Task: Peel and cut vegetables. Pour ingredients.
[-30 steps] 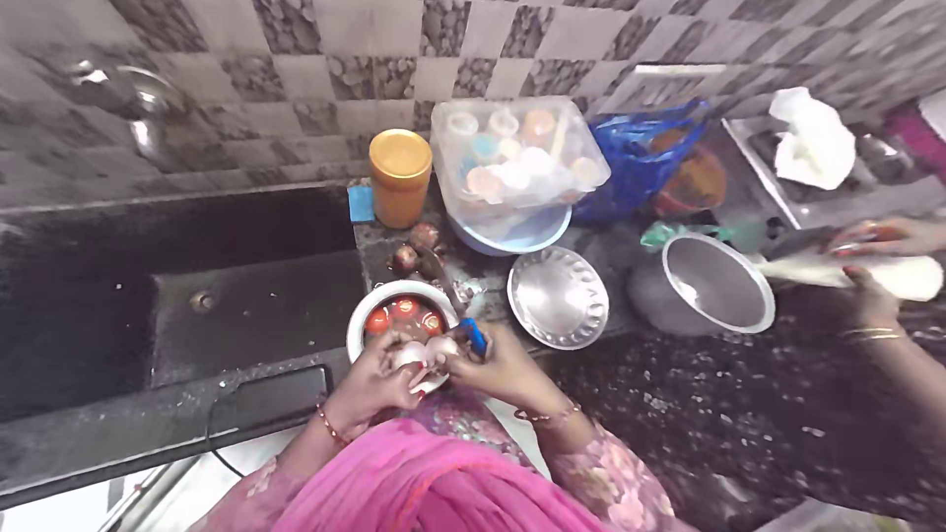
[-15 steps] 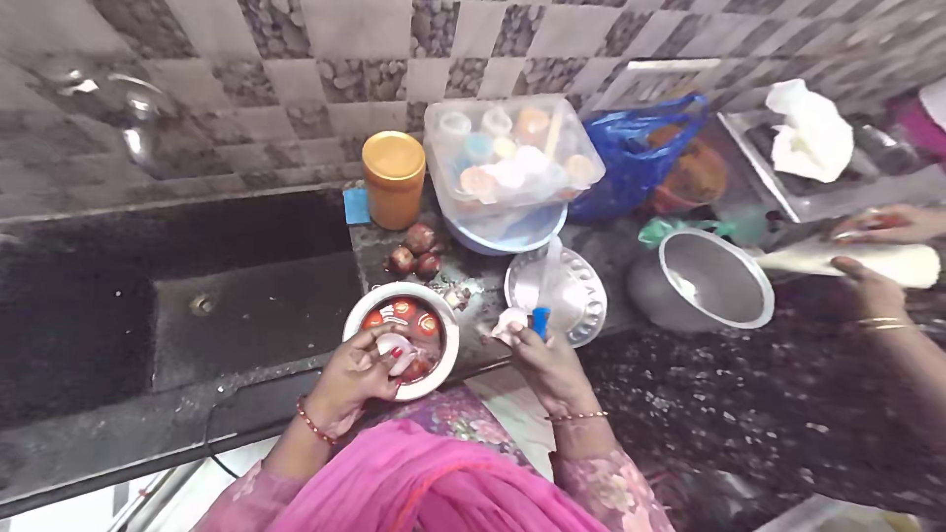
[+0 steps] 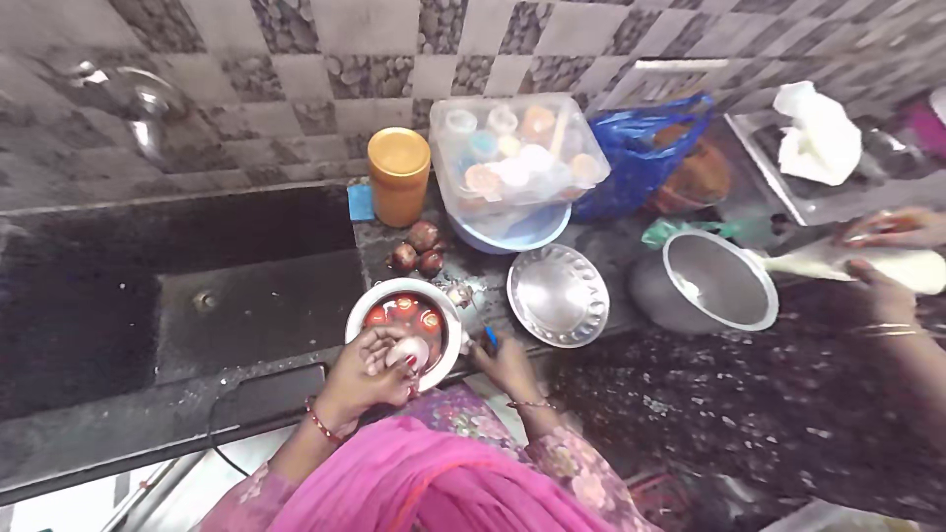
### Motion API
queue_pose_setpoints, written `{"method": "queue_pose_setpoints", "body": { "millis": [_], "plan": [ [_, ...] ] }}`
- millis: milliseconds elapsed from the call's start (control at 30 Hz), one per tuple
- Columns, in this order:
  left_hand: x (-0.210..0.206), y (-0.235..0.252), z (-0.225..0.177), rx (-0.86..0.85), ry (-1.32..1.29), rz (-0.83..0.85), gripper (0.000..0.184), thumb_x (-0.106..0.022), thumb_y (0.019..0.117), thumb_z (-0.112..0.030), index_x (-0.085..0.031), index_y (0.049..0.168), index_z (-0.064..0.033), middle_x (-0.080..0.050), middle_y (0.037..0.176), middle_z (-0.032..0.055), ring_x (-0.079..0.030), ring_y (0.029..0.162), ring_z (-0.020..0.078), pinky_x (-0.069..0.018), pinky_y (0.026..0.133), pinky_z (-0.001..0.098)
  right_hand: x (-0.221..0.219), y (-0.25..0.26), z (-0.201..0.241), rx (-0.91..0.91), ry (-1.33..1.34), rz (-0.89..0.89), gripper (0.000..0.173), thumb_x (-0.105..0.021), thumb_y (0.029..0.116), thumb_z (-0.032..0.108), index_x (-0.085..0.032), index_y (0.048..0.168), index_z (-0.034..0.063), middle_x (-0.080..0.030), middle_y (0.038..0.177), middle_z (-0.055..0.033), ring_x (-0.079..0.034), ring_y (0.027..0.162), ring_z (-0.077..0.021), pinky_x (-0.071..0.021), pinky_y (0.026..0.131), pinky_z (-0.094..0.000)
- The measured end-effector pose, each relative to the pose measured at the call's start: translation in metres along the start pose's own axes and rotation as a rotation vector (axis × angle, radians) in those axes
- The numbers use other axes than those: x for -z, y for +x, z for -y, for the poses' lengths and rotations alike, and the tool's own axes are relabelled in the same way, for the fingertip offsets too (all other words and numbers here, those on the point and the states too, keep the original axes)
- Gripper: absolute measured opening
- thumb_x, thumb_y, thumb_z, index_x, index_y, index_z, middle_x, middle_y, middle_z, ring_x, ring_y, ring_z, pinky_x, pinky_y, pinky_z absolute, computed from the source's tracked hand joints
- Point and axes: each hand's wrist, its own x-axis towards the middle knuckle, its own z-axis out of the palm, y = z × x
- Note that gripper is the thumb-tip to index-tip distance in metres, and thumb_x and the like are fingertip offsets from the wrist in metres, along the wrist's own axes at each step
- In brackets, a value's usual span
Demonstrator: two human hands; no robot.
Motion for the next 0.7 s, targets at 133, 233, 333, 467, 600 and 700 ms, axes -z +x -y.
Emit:
{"method": "queue_pose_setpoints", "body": {
  "millis": [133, 233, 333, 467, 600, 700],
  "plan": [
    [0.001, -0.004, -0.001, -0.011, -0.075, 0.048, 0.056, -0.083, 0.0616, 0.000, -0.064, 0.114, -0.0030, -0.072, 0.101, -0.0040, -0.070, 0.090, 0.0044, -0.0598, 0.083, 0.0213, 0.018, -0.028, 0.015, 0.252, 0.343, -0.211, 0.025, -0.067, 0.0920, 0.022, -0.072, 0.107, 0.0024, -0.072, 0.088, -0.0016, -0.062, 0.066, -0.0057, -0.0539, 0.061, -0.0259],
    [-0.002, -0.004, 0.000, -0.012, -0.076, 0.083, 0.059, -0.081, 0.0585, 0.005, -0.064, 0.115, -0.0001, -0.073, 0.103, -0.0034, -0.070, 0.092, 0.0047, -0.0599, 0.084, 0.0216, 0.032, -0.059, 0.046, 0.409, 0.706, 0.058, 0.021, -0.066, 0.0921, 0.008, -0.069, 0.109, -0.0029, -0.072, 0.092, 0.0025, -0.058, 0.062, 0.0054, -0.0513, 0.056, -0.0146],
    [-0.004, -0.002, -0.001, -0.012, -0.056, 0.132, 0.055, -0.080, 0.0629, 0.006, -0.066, 0.116, 0.0032, -0.074, 0.104, -0.0013, -0.071, 0.092, 0.0053, -0.0604, 0.085, 0.0226, 0.030, -0.064, 0.057, 0.473, 0.680, 0.260, 0.030, -0.069, 0.0922, 0.011, -0.067, 0.119, -0.0031, -0.073, 0.099, 0.0011, -0.056, 0.062, 0.0060, -0.0503, 0.055, -0.0142],
    [-0.003, -0.004, -0.001, -0.022, -0.020, 0.154, 0.054, -0.079, 0.0657, 0.005, -0.067, 0.118, 0.0047, -0.075, 0.106, -0.0025, -0.071, 0.094, 0.0032, -0.0593, 0.087, 0.0209, 0.024, -0.061, 0.056, 0.453, 0.618, 0.298, 0.032, -0.070, 0.0922, 0.015, -0.068, 0.120, -0.0016, -0.070, 0.087, 0.0031, -0.049, 0.054, 0.0064, -0.0458, 0.051, -0.0139],
    [-0.001, -0.008, -0.002, -0.012, -0.015, 0.181, 0.054, -0.077, 0.0655, 0.008, -0.068, 0.118, 0.0052, -0.074, 0.108, -0.0024, -0.070, 0.095, 0.0022, -0.0585, 0.088, 0.0199, 0.021, -0.061, 0.053, 0.486, 0.588, 0.266, 0.033, -0.071, 0.0894, 0.015, -0.069, 0.117, -0.0024, -0.068, 0.083, 0.0036, -0.045, 0.055, 0.0080, -0.0411, 0.051, -0.0123],
    [0.002, -0.011, -0.003, 0.022, 0.014, 0.186, 0.049, -0.076, 0.0700, 0.005, -0.067, 0.118, 0.0040, -0.074, 0.107, -0.0039, -0.070, 0.095, 0.0011, -0.0584, 0.088, 0.0199, 0.018, -0.061, 0.054, 0.534, 0.569, 0.241, 0.031, -0.071, 0.0872, 0.014, -0.071, 0.113, -0.0029, -0.070, 0.088, 0.0018, -0.044, 0.057, 0.0095, -0.0384, 0.052, -0.0106]
  ]
}}
